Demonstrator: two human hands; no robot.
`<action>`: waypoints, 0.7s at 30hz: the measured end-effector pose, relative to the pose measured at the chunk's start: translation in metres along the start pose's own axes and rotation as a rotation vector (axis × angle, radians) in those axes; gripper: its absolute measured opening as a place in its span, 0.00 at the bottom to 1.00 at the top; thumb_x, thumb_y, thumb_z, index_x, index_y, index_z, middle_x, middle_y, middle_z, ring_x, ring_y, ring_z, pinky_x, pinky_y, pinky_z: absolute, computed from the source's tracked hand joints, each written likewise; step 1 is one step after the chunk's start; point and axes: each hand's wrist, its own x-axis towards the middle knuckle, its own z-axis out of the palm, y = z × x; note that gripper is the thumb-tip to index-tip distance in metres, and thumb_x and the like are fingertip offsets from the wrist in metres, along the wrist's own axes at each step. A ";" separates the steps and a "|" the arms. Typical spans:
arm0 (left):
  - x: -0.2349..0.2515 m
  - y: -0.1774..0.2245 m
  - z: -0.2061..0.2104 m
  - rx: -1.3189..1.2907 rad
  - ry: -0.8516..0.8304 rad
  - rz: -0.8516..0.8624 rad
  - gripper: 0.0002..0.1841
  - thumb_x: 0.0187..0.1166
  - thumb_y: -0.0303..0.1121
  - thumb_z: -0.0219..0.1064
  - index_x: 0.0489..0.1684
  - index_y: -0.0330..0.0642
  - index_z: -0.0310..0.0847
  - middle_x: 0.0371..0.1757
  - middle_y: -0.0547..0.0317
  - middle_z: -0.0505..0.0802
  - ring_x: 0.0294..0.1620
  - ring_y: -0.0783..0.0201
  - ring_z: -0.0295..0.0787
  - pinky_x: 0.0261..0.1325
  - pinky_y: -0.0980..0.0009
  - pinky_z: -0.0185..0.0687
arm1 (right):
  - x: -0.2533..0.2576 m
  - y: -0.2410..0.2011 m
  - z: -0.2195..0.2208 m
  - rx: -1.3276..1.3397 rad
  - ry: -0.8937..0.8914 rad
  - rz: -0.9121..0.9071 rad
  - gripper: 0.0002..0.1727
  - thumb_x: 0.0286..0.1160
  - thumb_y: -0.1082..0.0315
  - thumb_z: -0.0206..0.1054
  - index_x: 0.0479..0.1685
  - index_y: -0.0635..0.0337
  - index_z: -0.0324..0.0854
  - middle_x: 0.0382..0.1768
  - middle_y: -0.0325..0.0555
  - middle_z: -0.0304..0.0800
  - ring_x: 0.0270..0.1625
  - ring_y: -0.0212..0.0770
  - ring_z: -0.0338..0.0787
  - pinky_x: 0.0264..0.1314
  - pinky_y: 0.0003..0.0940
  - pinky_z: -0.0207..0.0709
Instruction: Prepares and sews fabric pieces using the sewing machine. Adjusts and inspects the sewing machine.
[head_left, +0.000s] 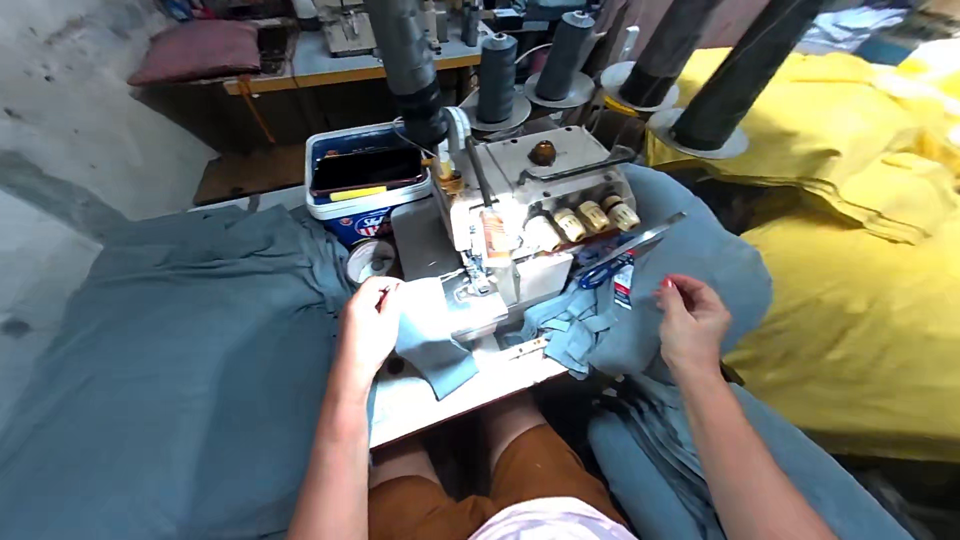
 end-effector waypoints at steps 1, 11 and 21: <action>0.000 -0.001 0.001 -0.006 0.016 0.008 0.10 0.86 0.24 0.61 0.52 0.25 0.85 0.40 0.43 0.91 0.40 0.61 0.86 0.50 0.62 0.81 | 0.002 -0.003 0.001 0.005 0.009 -0.008 0.15 0.85 0.71 0.60 0.57 0.79 0.78 0.44 0.49 0.85 0.42 0.25 0.85 0.50 0.20 0.80; 0.006 0.001 0.004 -0.033 0.157 0.336 0.12 0.87 0.29 0.57 0.50 0.24 0.80 0.34 0.47 0.87 0.33 0.71 0.81 0.41 0.75 0.78 | 0.032 -0.033 0.022 0.147 0.025 0.226 0.19 0.93 0.67 0.52 0.73 0.72 0.69 0.52 0.51 0.83 0.48 0.34 0.87 0.51 0.29 0.82; -0.014 0.006 0.002 -0.001 0.131 0.199 0.09 0.79 0.26 0.66 0.44 0.27 0.86 0.33 0.50 0.91 0.31 0.74 0.83 0.40 0.76 0.79 | 0.035 -0.025 0.038 0.074 -0.007 0.244 0.11 0.88 0.68 0.60 0.46 0.72 0.78 0.36 0.44 0.80 0.37 0.31 0.81 0.48 0.33 0.79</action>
